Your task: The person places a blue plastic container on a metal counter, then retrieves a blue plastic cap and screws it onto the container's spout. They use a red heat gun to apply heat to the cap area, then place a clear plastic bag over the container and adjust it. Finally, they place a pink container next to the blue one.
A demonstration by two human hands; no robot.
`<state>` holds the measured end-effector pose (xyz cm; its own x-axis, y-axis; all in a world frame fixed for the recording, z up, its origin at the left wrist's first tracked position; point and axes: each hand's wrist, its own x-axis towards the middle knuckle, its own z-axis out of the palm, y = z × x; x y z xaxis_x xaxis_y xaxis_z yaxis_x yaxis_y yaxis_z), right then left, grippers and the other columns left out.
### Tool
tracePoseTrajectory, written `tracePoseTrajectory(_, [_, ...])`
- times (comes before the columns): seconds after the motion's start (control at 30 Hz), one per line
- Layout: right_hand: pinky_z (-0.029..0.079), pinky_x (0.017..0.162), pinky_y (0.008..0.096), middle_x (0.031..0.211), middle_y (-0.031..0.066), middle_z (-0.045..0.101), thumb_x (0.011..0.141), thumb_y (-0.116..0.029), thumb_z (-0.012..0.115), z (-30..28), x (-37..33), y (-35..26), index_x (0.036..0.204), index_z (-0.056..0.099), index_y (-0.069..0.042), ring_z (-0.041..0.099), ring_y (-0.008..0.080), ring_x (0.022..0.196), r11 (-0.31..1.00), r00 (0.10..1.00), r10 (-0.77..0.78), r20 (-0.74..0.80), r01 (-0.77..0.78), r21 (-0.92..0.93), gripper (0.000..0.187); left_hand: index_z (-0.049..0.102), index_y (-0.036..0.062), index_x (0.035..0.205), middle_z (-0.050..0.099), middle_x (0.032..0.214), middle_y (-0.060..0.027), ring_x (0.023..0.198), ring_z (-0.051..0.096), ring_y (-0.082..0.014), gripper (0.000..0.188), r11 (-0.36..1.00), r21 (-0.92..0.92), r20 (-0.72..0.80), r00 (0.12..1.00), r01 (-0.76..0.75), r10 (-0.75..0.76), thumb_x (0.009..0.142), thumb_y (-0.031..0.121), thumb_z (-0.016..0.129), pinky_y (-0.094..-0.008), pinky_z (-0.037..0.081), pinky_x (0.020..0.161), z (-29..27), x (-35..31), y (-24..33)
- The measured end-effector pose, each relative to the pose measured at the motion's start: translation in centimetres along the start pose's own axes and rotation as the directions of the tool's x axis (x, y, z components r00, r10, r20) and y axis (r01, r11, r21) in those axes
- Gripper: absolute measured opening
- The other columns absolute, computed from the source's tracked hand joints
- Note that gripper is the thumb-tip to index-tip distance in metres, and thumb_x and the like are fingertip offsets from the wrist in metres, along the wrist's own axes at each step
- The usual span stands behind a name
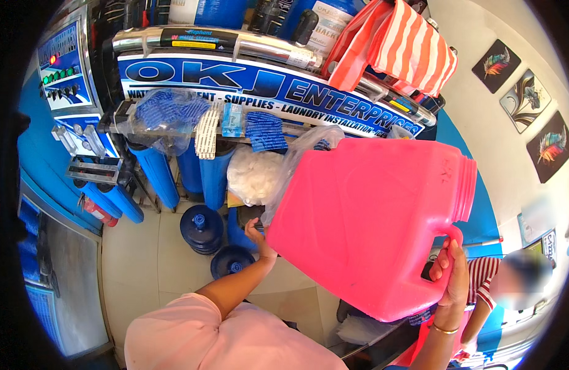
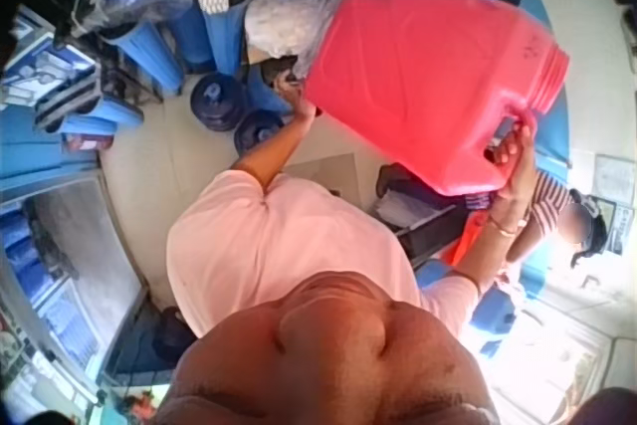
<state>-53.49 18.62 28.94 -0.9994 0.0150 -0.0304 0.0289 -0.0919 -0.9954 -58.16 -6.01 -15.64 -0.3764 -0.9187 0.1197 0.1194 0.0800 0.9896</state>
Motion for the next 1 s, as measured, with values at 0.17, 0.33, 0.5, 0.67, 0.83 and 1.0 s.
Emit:
tracePoseTrajectory(0.17, [0.035, 0.035, 0.0171, 0.058, -0.0059, 0.044, 0.099, -0.030, 0.054, 0.5, 0.1, 0.1, 0.098, 0.055, -0.013, 0.040, 0.0056, 0.039, 1.000, 0.999, 0.006, -0.032, -0.007, -0.016, 0.017, 0.043, 0.0042, 0.120, 0.037, 0.124, -0.0135, 0.106, 0.050, -0.0243, 0.041, 0.990, 0.035, 0.148, 0.980, -0.139, 0.132, 0.087, 0.017, 0.064, -0.0379, 0.042, 0.090, -2.1, 0.2, 3.0])
tracePoseTrajectory(0.33, [0.033, 0.036, 0.0172, 0.058, -0.0067, 0.043, 0.099, -0.030, 0.053, 0.9, 0.4, 0.1, 0.099, 0.055, -0.014, 0.039, 0.0045, 0.041, 1.000, 1.000, -0.003, 0.010, 0.003, -0.015, 0.016, 0.047, 0.0055, 0.115, 0.052, 0.096, -0.0067, 0.086, 0.054, -0.0160, 0.024, 0.871, -0.389, 0.199, 0.950, 0.301, -0.240, 0.098, 0.022, 0.053, -0.0311, 0.045, 0.074, -0.4, 0.9, 0.0])
tracePoseTrajectory(0.5, [0.032, 0.036, 0.0172, 0.058, -0.0068, 0.043, 0.099, -0.029, 0.052, 0.2, 0.4, 0.9, 0.100, 0.055, -0.015, 0.039, 0.0043, 0.042, 1.000, 0.996, -0.006, -0.088, 0.008, 0.018, 0.015, 0.047, 0.0052, 0.114, 0.054, 0.083, -0.0035, 0.074, 0.050, -0.0130, 0.027, 0.833, -0.345, 0.221, 0.900, 0.433, -0.377, 0.104, 0.029, 0.040, -0.0275, 0.042, 0.069, -2.5, 1.7, 5.9])
tracePoseTrajectory(0.67, [0.035, 0.039, 0.0153, 0.059, -0.0069, 0.045, 0.099, -0.028, 0.053, 0.6, 0.4, 1.0, 0.102, 0.056, -0.014, 0.041, 0.0039, 0.043, 0.997, 0.998, -0.039, -0.058, 0.042, 0.064, 0.014, 0.042, 0.0061, 0.120, 0.050, 0.109, -0.0075, 0.091, 0.051, -0.0173, 0.039, 0.830, -0.554, 0.202, 0.978, 0.063, 0.061, 0.094, 0.028, 0.061, -0.0252, 0.046, 0.068, -4.6, 2.3, 6.6])
tracePoseTrajectory(0.83, [0.040, 0.043, 0.0128, 0.071, -0.0057, 0.050, 0.097, -0.022, 0.056, 1.6, 0.1, 0.5, 0.112, 0.056, -0.011, 0.044, 0.0002, 0.053, 0.986, 0.997, -0.056, -0.058, 0.064, 0.155, 0.018, 0.042, 0.0059, 0.120, 0.043, 0.120, -0.0151, 0.102, 0.051, -0.0264, 0.051, 0.957, -0.084, 0.348, 0.891, -0.279, 0.291, 0.078, 0.003, 0.072, -0.0340, 0.051, 0.076, -7.0, 4.1, 6.3])
tracePoseTrajectory(1.0, [0.040, 0.043, 0.0134, 0.073, -0.0052, 0.051, 0.098, -0.022, 0.055, 1.2, -0.1, 0.7, 0.113, 0.055, -0.011, 0.044, 0.0008, 0.054, 0.986, 0.996, -0.056, -0.067, 0.066, 0.151, 0.019, 0.056, 0.0033, 0.118, 0.031, 0.144, -0.0197, 0.125, 0.045, -0.0389, 0.046, 0.907, 0.064, 0.704, 0.663, -0.416, 0.255, 0.075, -0.012, 0.057, -0.0378, 0.051, 0.088, -8.2, 6.2, 6.4])
